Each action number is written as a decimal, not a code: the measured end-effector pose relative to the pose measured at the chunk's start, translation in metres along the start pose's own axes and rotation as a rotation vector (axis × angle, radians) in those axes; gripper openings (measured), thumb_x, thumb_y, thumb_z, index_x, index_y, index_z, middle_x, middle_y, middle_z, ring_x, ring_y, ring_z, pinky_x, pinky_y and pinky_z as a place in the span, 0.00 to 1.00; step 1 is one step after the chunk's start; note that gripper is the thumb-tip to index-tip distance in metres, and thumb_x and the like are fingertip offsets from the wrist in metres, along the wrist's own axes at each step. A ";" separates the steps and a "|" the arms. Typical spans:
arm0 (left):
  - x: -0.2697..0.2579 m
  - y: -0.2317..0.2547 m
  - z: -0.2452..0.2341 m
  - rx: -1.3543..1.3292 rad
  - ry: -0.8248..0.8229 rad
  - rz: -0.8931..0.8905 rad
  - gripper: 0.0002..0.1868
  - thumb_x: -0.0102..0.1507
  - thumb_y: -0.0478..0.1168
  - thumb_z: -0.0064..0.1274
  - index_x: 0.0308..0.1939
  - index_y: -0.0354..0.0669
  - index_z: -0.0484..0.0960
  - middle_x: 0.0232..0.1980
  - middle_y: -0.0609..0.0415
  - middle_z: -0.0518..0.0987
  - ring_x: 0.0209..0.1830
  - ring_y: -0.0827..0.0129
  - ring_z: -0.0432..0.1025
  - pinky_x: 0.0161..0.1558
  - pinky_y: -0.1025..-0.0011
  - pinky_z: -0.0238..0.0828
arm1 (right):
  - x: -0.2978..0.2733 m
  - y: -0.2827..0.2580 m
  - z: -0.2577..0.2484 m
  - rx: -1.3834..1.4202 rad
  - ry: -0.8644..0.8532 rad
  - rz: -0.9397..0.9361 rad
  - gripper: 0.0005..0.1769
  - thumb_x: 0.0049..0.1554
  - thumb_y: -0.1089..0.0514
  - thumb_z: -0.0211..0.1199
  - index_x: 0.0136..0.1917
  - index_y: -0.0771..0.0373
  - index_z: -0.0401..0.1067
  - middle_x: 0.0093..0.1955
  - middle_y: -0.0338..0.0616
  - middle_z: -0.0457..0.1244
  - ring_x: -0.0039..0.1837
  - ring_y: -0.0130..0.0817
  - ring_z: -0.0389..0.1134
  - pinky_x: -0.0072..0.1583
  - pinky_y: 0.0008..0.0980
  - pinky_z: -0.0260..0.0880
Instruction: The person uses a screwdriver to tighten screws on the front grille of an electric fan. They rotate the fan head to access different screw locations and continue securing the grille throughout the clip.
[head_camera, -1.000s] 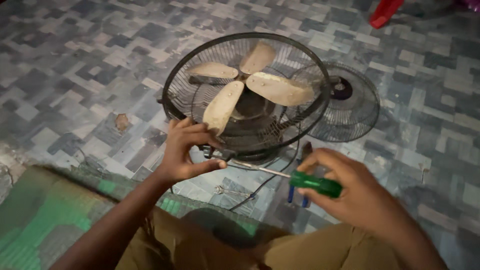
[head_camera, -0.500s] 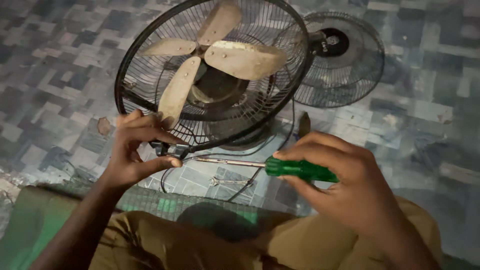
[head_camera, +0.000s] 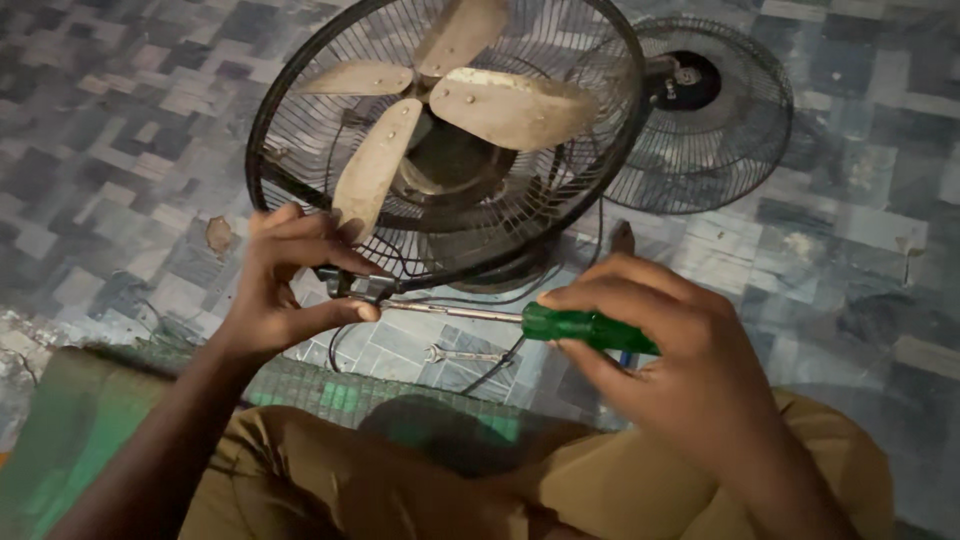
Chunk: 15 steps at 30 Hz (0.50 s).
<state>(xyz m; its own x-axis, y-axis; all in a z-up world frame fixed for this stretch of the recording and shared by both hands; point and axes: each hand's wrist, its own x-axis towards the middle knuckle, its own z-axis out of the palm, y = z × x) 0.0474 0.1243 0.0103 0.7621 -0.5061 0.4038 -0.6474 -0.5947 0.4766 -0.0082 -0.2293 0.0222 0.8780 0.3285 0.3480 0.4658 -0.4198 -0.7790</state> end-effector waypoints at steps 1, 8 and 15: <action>0.000 0.001 -0.001 0.004 0.012 0.019 0.23 0.46 0.57 0.70 0.40 0.50 0.90 0.39 0.59 0.78 0.39 0.69 0.59 0.47 0.65 0.44 | 0.000 -0.002 0.000 -0.004 0.006 0.004 0.21 0.47 0.66 0.73 0.55 0.58 0.78 0.47 0.38 0.70 0.46 0.27 0.75 0.45 0.27 0.75; -0.004 0.005 -0.010 -0.065 0.019 -0.035 0.24 0.46 0.59 0.71 0.38 0.49 0.89 0.37 0.60 0.79 0.38 0.69 0.60 0.44 0.67 0.48 | 0.010 -0.021 -0.003 -0.086 -0.008 -0.035 0.20 0.46 0.64 0.74 0.53 0.57 0.79 0.46 0.39 0.71 0.46 0.30 0.75 0.46 0.29 0.74; -0.010 0.005 -0.013 -0.021 0.087 0.026 0.23 0.49 0.61 0.70 0.36 0.50 0.88 0.37 0.62 0.79 0.40 0.68 0.63 0.48 0.66 0.47 | 0.022 -0.041 -0.005 -0.391 -0.044 -0.089 0.14 0.52 0.52 0.69 0.52 0.56 0.81 0.48 0.38 0.72 0.48 0.39 0.72 0.49 0.38 0.71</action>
<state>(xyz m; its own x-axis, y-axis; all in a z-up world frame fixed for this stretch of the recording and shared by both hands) 0.0363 0.1343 0.0188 0.7426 -0.4647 0.4823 -0.6678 -0.5685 0.4805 -0.0076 -0.2093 0.0642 0.8308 0.4103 0.3761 0.5539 -0.6753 -0.4870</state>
